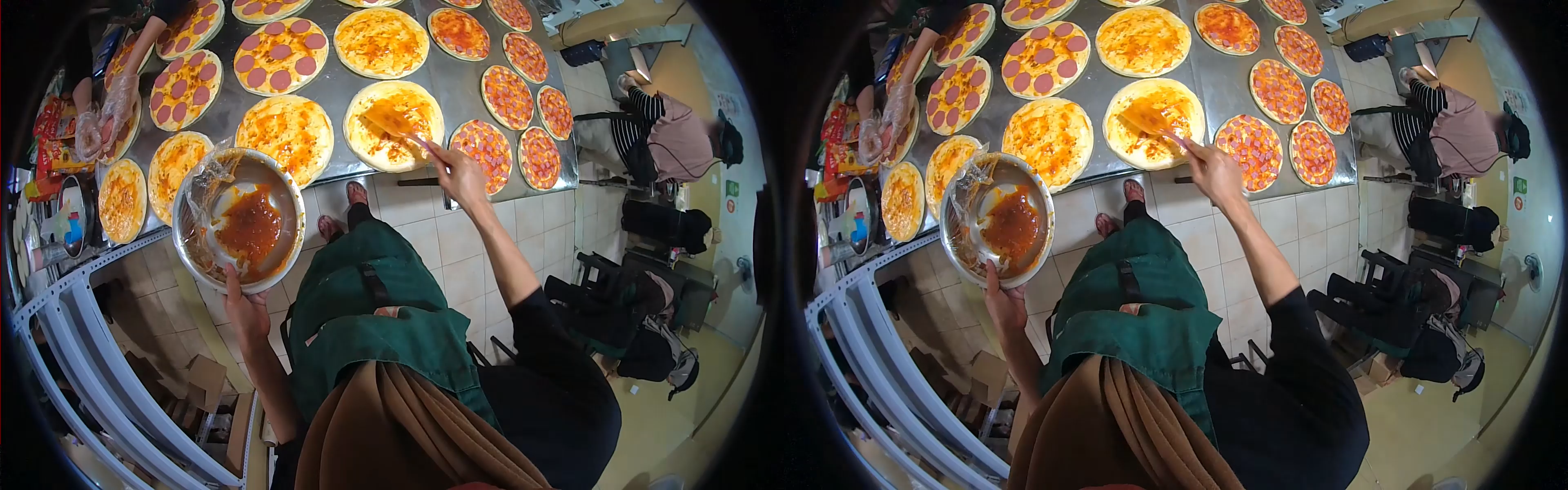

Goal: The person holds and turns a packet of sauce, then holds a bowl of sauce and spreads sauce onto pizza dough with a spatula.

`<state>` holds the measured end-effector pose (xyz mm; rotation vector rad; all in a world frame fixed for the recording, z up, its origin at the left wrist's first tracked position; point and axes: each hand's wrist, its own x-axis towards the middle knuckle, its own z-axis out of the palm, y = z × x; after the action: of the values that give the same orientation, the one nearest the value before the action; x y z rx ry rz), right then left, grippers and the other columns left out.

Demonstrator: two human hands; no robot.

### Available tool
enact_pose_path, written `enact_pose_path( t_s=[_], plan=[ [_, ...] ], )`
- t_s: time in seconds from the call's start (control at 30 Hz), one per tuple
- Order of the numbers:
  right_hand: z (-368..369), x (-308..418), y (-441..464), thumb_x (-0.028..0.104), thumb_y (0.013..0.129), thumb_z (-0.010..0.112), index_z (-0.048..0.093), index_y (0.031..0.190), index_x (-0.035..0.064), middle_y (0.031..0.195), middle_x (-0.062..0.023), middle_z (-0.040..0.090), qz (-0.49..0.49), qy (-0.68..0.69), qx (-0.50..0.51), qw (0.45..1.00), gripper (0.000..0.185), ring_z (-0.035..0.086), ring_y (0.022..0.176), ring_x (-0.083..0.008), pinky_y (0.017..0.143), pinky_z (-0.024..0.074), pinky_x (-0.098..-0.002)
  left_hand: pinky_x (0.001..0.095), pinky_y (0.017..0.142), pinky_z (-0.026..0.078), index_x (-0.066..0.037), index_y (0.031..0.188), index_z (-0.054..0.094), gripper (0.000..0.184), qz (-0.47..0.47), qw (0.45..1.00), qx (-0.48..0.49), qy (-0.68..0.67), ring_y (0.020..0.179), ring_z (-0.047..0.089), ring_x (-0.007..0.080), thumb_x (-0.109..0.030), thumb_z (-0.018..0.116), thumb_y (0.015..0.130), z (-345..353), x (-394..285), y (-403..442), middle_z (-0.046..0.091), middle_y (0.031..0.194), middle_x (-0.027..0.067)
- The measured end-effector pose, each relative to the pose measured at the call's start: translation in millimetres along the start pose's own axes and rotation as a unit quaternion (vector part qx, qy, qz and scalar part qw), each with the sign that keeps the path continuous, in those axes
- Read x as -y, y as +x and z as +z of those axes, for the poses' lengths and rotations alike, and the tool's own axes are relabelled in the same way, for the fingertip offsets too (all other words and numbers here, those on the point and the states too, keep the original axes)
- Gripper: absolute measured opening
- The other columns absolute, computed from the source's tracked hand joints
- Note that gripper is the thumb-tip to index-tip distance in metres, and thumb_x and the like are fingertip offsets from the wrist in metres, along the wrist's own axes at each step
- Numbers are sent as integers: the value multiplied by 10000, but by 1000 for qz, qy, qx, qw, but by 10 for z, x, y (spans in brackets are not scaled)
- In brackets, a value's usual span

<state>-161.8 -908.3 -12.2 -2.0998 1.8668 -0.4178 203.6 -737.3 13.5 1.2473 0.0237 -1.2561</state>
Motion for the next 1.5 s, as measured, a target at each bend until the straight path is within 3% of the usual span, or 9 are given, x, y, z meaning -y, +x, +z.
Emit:
enact_pose_path(
  t_s=[0.13, 0.4, 0.53, 0.63, 0.8, 0.9, 1.0, 1.13, 1.5],
  plan=[
    [158, 36, -238, 176, 839, 599, 669, 1058, 157, 714, -135, 630, -68, -3, 62, 996, 230, 618, 627, -287, 565, 476, -383, 391, 785, 558, -18, 1315, 320, 500, 13, 1000, 1, 4, 1070, 562, 251, -259, 516, 924, 20, -29, -33, 479, 1246, 135],
    [158, -390, -153, 183, 832, 604, 662, 1078, 220, 755, -117, 645, 47, 45, 2, 998, 256, 622, 639, -286, 565, 488, -379, 409, 824, 542, -26, 1330, 305, 515, 13, 1000, -10, 13, 1093, 548, 261, -256, 520, 922, -9, -5, -114, 455, 1275, 140],
    [180, -135, -584, 183, 834, 610, 627, 1141, 239, 672, -132, 570, -23, 16, 82, 996, 312, 572, 570, -305, 518, 445, -401, 412, 826, 543, -25, 1332, 302, 520, 30, 999, -17, 2, 1092, 548, 261, -254, 523, 920, -31, -16, -145, 454, 1275, 142],
    [67, -336, -551, 175, 836, 607, 632, 1133, 233, 686, -134, 576, -52, 27, 8, 998, 303, 570, 569, -301, 510, 439, -405, 414, 825, 543, -24, 1333, 300, 521, 25, 999, -22, -5, 1096, 545, 262, -249, 523, 919, -117, 1, -161, 456, 1272, 146],
    [-25, -43, -303, 64, 818, 587, 662, 1078, 181, 746, -101, 598, -56, -50, 19, 997, 295, 598, 616, -275, 556, 468, -350, 419, 837, 537, -24, 1333, 302, 523, 16, 1000, -8, 5, 1107, 538, 264, -252, 524, 918, -97, 1, -152, 457, 1270, 150],
    [-185, -550, -657, 57, 815, 586, 664, 1074, 190, 740, -89, 598, -98, -67, 17, 993, 302, 601, 630, -267, 566, 476, -352, 423, 847, 530, -28, 1333, 302, 524, 30, 1000, -3, 2, 1111, 535, 266, -259, 524, 919, -71, -7, -178, 454, 1274, 151],
    [-468, -653, -645, 56, 807, 593, 671, 1046, 174, 747, -74, 603, -15, -75, 3, 997, 278, 609, 661, -252, 586, 484, -354, 429, 852, 527, -34, 1340, 292, 531, 26, 1000, 2, -3, 1116, 532, 270, -260, 524, 919, -111, 14, -161, 449, 1280, 148],
    [-144, -387, -367, 80, 783, 605, 674, 943, 142, 739, -41, 586, -122, -27, -30, 992, 185, 597, 615, -248, 520, 474, -372, 429, 848, 530, -39, 1347, 279, 541, 15, 1000, 1, 1, 1118, 531, 270, -255, 526, 917, -115, 56, -142, 446, 1284, 144],
    [-164, -293, -203, 45, 794, 586, 606, 1168, 259, 696, -52, 572, -92, -21, 4, 996, 432, 572, 574, -240, 512, 470, -370, 413, 807, 554, -34, 1316, 321, 495, 19, 1000, -16, -3, 1070, 563, 259, -239, 528, 916, -72, 34, -188, 482, 1243, 138]
  ],
)
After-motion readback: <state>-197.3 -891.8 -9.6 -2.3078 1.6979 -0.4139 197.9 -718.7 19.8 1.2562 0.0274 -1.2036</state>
